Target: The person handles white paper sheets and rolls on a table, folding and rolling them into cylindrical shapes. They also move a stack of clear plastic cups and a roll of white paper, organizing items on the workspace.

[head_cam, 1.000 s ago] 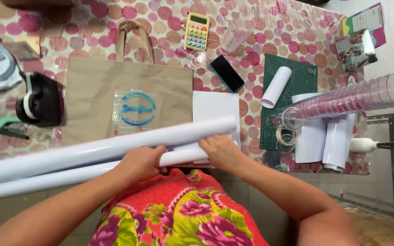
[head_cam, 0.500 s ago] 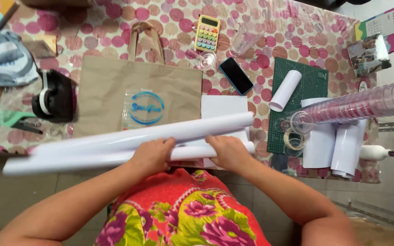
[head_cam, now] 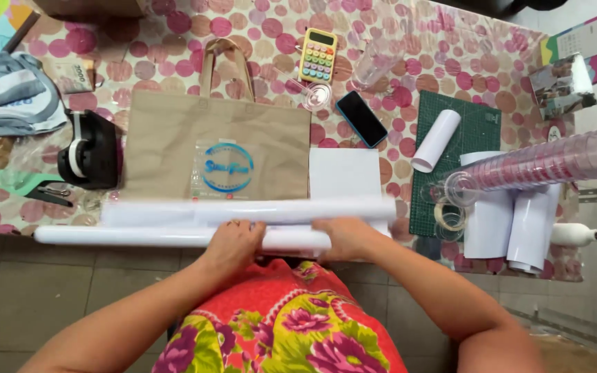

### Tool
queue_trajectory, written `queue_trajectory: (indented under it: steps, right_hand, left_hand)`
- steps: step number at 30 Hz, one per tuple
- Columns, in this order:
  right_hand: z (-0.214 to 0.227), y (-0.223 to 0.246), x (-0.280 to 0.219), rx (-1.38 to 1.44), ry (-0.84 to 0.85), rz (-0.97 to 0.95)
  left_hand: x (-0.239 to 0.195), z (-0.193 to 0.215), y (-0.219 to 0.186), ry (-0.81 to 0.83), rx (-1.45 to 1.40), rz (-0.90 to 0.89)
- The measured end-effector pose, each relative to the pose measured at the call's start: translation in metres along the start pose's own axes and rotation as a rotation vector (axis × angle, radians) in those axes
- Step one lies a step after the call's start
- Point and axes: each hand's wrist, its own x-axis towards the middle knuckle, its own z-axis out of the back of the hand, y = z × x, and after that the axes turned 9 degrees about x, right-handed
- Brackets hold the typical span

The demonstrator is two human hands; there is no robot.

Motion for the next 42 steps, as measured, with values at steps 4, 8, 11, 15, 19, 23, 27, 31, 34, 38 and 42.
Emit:
queue_trajectory:
  steps: [4,8,11,15,19,23,27,31,34,38,42]
  right_hand:
    - [-0.036,-0.034,0.021,-0.434,-0.457,0.228]
    - [-0.014,-0.025,0.019,-0.232,-0.157,-0.026]
    - [-0.017,-0.032,0.012,-0.254,-0.206,-0.005]
    - [-0.013,-0.042,0.018,-0.119,-0.139,-0.061]
    - [-0.005,-0.060,0.025,-0.561,-0.714,0.283]
    - [0.005,-0.055,0.020,-0.261,-0.348,0.180]
    - [0.059,-0.024,0.000,-0.073,-0.016,0.003]
    - [0.012,-0.072,0.033,-0.510,-0.567,0.379]
    - [0.020,-0.077,0.040,-0.135,-0.221,0.240]
    - [0.025,-0.071,0.042,-0.415,-0.405,0.412]
    - [0.030,-0.065,0.049,-0.316,-0.317,0.447]
  left_hand:
    - [0.017,0.060,0.012,0.583,-0.474,0.158]
    - [0.023,0.042,0.013,0.338,-0.249,0.071]
    - [0.020,0.045,0.000,0.447,-0.309,0.123]
    - [0.029,0.018,0.018,0.349,-0.197,0.059]
    - [0.046,0.064,0.005,0.586,-0.456,0.234]
    - [0.041,0.062,0.007,0.324,-0.242,0.140]
    - [0.038,0.017,0.003,-0.236,0.141,0.016]
    - [0.039,0.039,0.007,0.299,-0.231,0.217]
    - [0.039,0.048,0.003,-0.124,0.064,0.078]
    - [0.039,0.075,-0.002,0.359,-0.219,0.223]
    - [0.037,0.053,0.011,0.215,-0.096,0.225]
